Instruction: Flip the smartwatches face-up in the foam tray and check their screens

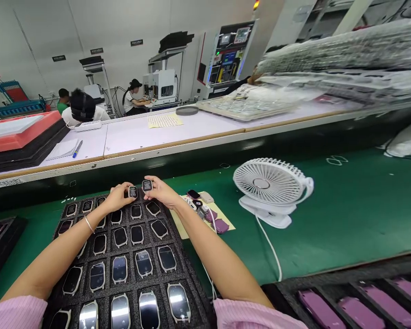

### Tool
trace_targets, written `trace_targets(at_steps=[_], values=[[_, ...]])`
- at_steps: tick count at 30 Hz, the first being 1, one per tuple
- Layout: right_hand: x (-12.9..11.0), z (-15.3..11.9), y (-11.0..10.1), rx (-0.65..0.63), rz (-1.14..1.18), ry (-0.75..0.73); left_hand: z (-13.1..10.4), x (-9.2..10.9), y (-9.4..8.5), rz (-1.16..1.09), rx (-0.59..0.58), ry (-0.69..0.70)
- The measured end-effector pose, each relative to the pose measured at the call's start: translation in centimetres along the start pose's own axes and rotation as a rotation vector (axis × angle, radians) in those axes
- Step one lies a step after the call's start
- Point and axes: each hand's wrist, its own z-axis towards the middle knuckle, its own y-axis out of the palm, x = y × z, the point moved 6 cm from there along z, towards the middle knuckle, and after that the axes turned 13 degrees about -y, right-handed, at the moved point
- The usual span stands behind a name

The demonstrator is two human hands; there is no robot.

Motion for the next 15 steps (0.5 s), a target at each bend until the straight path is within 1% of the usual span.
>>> trace_targets(at_steps=[3,5,7,8,10,12,14,15], values=[[1.2,0.5,-0.8,-0.022,-0.18,-0.005,0.2,-0.2,0.2,0.21,0.041,0.003],[1.5,0.9,-1.1,-0.046,-0.313,-0.015,0.0,-0.1,0.1,0.309,0.053,0.015],[1.6,1.4,-1.1,-0.088,-0.441,-0.02,-0.5,0.2,-0.5,0.378,0.078,0.044],[1.6,1.6,-1.1,-0.115,-0.496,-0.017,-0.8,0.3,-1.0,0.401,0.099,0.06],[1.5,1.8,-0.9,-0.169,-0.592,0.003,-1.7,0.3,-2.9,0.427,0.162,0.073],[1.2,1.9,-0.7,-0.205,-0.679,0.032,-2.9,-0.6,-5.9,0.452,0.263,0.048],[0.5,2.0,-0.1,-0.226,-0.745,0.048,-4.5,-2.3,-9.4,0.499,0.374,-0.019],[-0.1,2.1,0.5,-0.242,-0.768,0.039,-5.4,-3.5,-11.1,0.529,0.401,-0.071]])
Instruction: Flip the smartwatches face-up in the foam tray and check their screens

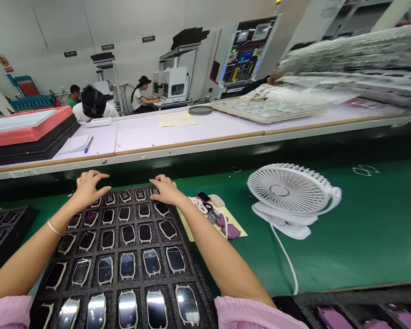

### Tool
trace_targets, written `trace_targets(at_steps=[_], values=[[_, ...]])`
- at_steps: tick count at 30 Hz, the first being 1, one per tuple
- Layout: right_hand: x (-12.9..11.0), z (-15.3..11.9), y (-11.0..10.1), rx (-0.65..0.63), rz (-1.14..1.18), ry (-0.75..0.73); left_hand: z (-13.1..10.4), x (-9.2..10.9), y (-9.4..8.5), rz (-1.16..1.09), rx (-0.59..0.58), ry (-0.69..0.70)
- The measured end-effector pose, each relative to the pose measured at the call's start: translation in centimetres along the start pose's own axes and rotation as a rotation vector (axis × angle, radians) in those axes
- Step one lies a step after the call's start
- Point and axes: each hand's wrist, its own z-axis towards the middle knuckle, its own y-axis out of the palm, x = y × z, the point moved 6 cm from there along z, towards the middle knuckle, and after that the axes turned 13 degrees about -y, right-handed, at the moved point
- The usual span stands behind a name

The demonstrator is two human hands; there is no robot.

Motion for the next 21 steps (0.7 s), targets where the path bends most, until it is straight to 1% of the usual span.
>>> trace_targets(at_steps=[1,3,5,7,8,10,12,14,17,19,21], values=[[-1.2,0.3,0.2,-0.017,-0.021,-0.03,-0.4,-2.0,-0.7,0.049,-0.015,-0.052],[-4.5,1.0,1.2,-0.088,-0.042,-0.146,-1.6,-5.8,-1.2,0.152,-0.114,-0.145],[-8.6,1.8,3.2,-0.208,-0.048,-0.295,-3.4,-8.6,-0.8,0.229,-0.228,-0.208],[-12.6,2.6,5.7,-0.331,-0.069,-0.4,-5.3,-10.4,0.2,0.253,-0.298,-0.244],[-14.4,3.1,6.9,-0.372,-0.096,-0.424,-6.1,-10.9,0.8,0.249,-0.313,-0.258],[-17.1,4.1,9.2,-0.396,-0.164,-0.429,-7.5,-11.3,1.9,0.23,-0.321,-0.284],[-18.9,5.1,11.1,-0.37,-0.213,-0.403,-8.3,-11.4,2.5,0.198,-0.3,-0.308],[-20.0,5.8,12.3,-0.329,-0.225,-0.383,-8.7,-11.4,2.7,0.156,-0.267,-0.325],[-20.7,6.3,12.9,-0.27,-0.173,-0.386,-9.1,-11.3,2.4,0.057,-0.219,-0.321],[-20.7,6.2,12.5,-0.235,-0.095,-0.403,-9.1,-11.2,2.1,-0.046,-0.194,-0.299],[-20.3,6.0,11.5,-0.204,0.001,-0.411,-8.9,-11.0,1.6,-0.174,-0.177,-0.274]])
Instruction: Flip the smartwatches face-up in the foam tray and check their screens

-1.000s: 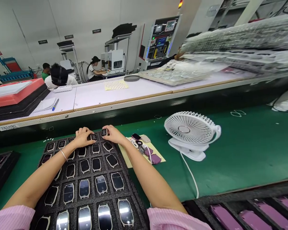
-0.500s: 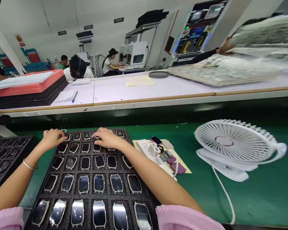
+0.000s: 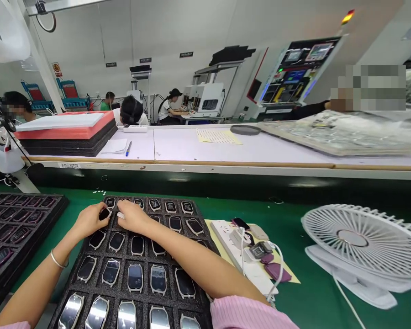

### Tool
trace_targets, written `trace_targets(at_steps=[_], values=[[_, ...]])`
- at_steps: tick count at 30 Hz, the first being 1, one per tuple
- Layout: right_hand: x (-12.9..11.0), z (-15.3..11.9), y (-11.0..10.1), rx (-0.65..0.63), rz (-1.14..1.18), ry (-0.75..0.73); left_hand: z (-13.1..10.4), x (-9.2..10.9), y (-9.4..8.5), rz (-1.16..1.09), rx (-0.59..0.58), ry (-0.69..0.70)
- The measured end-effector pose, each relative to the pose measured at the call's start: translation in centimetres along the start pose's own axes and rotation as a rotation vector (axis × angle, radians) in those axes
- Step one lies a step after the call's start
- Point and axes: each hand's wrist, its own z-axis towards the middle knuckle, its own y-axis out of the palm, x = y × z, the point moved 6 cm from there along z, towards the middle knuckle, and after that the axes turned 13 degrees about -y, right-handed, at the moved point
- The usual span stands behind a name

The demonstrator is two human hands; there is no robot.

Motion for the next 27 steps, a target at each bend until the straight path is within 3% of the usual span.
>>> trace_targets(at_steps=[3,7,10,15,22,27], values=[[0.7,-1.5,-1.8,0.073,0.212,-0.001,0.2,1.4,-1.4,-0.247,-0.015,0.044],[1.9,-3.8,-4.5,0.308,1.029,0.085,0.1,5.7,-3.3,-0.885,-0.204,0.086],[2.2,-5.5,-6.3,0.467,1.381,0.136,-0.1,9.6,-4.3,-1.09,-0.255,0.12],[1.2,-7.9,-7.9,0.553,1.473,0.091,-0.3,12.8,-3.8,-1.052,-0.165,0.148],[0.6,-9.0,-7.0,0.542,1.476,0.007,-2.0,12.6,-2.6,-0.867,0.026,0.201],[0.6,-9.2,-6.5,0.515,1.515,-0.03,-3.4,12.6,-2.6,-0.798,0.094,0.197]])
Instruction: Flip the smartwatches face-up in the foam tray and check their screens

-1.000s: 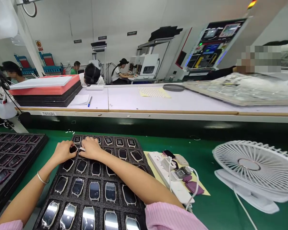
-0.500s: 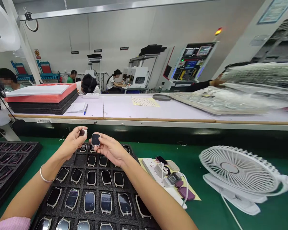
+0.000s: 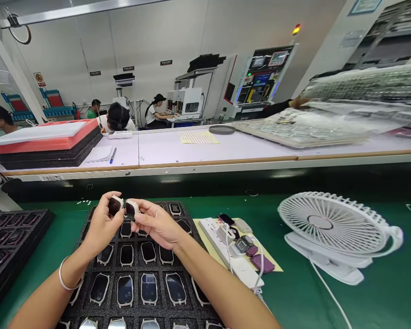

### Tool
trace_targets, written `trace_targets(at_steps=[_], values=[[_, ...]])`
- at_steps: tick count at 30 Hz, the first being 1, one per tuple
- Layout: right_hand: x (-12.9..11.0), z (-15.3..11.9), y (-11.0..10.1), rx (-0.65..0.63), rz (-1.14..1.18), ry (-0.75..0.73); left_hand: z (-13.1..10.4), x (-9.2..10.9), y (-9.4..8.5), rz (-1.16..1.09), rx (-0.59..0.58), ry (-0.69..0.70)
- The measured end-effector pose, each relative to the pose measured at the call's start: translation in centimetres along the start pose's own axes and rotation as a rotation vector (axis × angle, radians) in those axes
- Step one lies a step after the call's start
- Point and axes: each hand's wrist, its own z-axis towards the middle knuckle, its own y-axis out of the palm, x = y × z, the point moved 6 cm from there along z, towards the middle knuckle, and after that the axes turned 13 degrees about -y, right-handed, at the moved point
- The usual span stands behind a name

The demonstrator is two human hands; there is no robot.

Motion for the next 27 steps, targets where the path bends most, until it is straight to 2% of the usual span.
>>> trace_targets(at_steps=[10,18,27], values=[[0.4,-0.1,-0.3,-0.018,0.074,0.007,-0.3,-1.8,0.7,-0.139,-0.04,-0.088],[0.9,-0.1,-0.5,-0.023,0.071,0.008,-0.4,-1.4,0.5,-0.106,-0.009,-0.08],[0.6,-0.1,-0.1,-0.047,0.081,-0.014,-0.5,-1.2,0.7,-0.169,-0.039,-0.064]])
